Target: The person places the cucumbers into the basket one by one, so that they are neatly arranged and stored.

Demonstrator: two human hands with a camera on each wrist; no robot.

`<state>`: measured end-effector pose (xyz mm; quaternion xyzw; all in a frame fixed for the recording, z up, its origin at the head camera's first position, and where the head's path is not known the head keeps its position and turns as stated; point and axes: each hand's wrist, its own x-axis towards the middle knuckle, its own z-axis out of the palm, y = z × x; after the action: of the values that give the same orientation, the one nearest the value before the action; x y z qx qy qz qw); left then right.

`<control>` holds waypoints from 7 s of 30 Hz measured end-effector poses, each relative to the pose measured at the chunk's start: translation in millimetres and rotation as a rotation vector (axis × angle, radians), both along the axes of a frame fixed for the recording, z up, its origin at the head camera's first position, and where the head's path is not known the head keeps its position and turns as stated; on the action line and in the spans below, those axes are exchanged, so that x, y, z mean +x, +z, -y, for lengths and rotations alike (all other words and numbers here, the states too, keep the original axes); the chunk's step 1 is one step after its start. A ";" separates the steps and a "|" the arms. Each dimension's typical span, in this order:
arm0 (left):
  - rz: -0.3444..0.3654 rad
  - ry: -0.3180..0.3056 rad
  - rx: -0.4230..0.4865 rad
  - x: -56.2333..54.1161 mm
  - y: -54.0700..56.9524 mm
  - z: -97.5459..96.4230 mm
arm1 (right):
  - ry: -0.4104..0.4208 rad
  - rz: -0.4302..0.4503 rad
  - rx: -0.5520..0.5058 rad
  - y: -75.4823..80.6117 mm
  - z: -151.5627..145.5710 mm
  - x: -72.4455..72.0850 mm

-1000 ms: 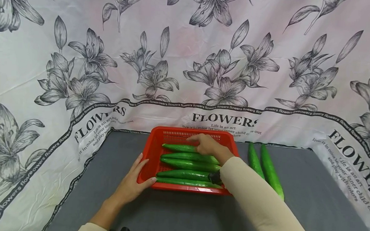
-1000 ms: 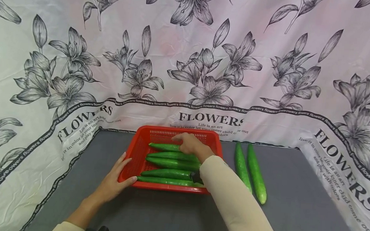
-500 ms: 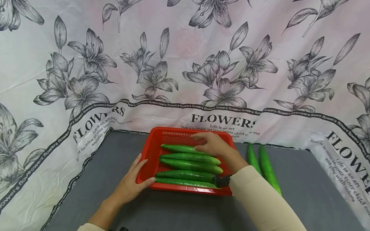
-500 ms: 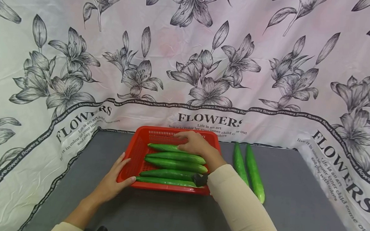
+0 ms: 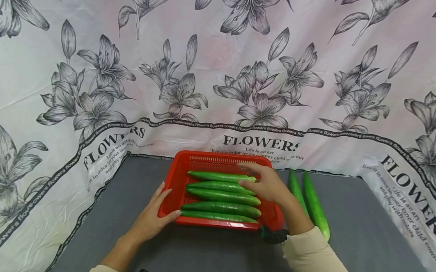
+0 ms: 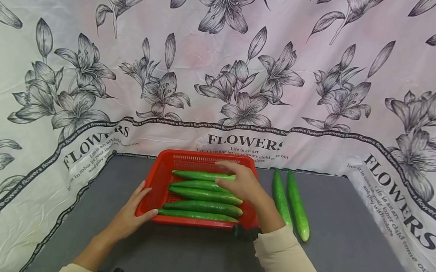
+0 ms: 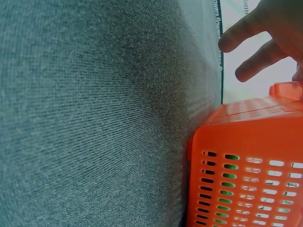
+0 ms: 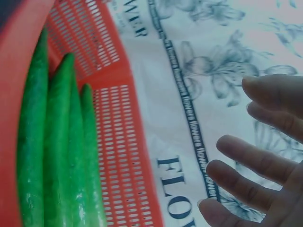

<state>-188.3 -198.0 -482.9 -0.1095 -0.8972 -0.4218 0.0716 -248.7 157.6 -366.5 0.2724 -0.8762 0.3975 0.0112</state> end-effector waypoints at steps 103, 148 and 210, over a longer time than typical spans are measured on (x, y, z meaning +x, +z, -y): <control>0.001 -0.001 0.022 1.2 0.3 -3.1 | -0.547 0.242 0.325 -86.8 -203.2 -13.7; 0.018 0.008 0.025 1.7 1.7 -3.7 | -0.221 -0.043 0.133 33.8 -104.1 13.2; -0.013 -0.003 0.053 1.4 -1.5 -3.9 | 0.246 0.296 0.443 -41.1 46.1 -63.9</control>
<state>-186.9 -194.1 -484.4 -0.1115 -0.8851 -0.4448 0.0796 -312.6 111.5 -407.6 0.3112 -0.8942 0.2303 -0.2247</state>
